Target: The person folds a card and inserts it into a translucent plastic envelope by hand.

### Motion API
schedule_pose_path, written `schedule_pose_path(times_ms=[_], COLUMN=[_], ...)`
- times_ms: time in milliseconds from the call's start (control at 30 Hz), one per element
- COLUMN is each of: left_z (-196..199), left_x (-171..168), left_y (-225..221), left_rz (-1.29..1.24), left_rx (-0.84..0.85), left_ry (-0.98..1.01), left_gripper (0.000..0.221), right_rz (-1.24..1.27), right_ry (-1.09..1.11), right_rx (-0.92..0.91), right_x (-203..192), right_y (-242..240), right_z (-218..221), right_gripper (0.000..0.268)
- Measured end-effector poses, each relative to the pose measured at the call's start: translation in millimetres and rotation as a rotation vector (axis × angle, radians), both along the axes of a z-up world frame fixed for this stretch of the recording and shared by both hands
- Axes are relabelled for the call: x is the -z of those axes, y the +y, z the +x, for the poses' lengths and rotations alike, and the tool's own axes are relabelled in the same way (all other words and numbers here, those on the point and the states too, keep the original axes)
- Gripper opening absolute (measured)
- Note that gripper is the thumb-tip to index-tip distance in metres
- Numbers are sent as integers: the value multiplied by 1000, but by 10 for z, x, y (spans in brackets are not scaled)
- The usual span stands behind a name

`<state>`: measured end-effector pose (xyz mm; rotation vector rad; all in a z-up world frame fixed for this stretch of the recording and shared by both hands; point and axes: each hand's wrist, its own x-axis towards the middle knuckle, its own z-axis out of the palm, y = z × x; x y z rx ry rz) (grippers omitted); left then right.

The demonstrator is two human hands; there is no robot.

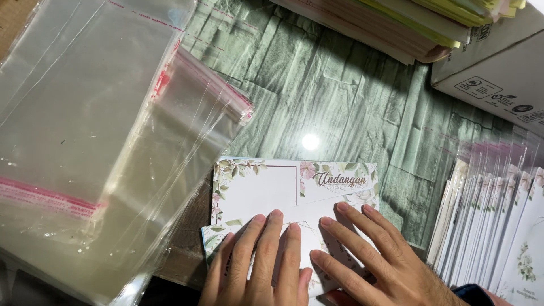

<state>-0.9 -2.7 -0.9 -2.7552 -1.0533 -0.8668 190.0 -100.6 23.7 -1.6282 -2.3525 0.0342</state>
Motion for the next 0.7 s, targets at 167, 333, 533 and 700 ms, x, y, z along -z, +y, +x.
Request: schedule_pose_path(times_ms=[167, 333, 533, 700], left_z=[12, 17, -37, -23], left_x=[2, -15, 23, 52], left_y=[-23, -36, -98, -152], left_rz=[-7, -13, -46, -72], left_rx=[-15, -25, -6, -18], left_ry=[-7, -16, 58, 10], left_gripper=[43, 45, 43, 56], right_rz=[2, -1, 12, 2], right_ry=[-11, -2, 7, 28], right_rx=[-3, 4, 6, 58], right_x=[1, -8, 26, 0], right_y=[1, 0, -13, -11], right_z=[-6, -13, 0, -57], right_gripper=[58, 57, 57, 57])
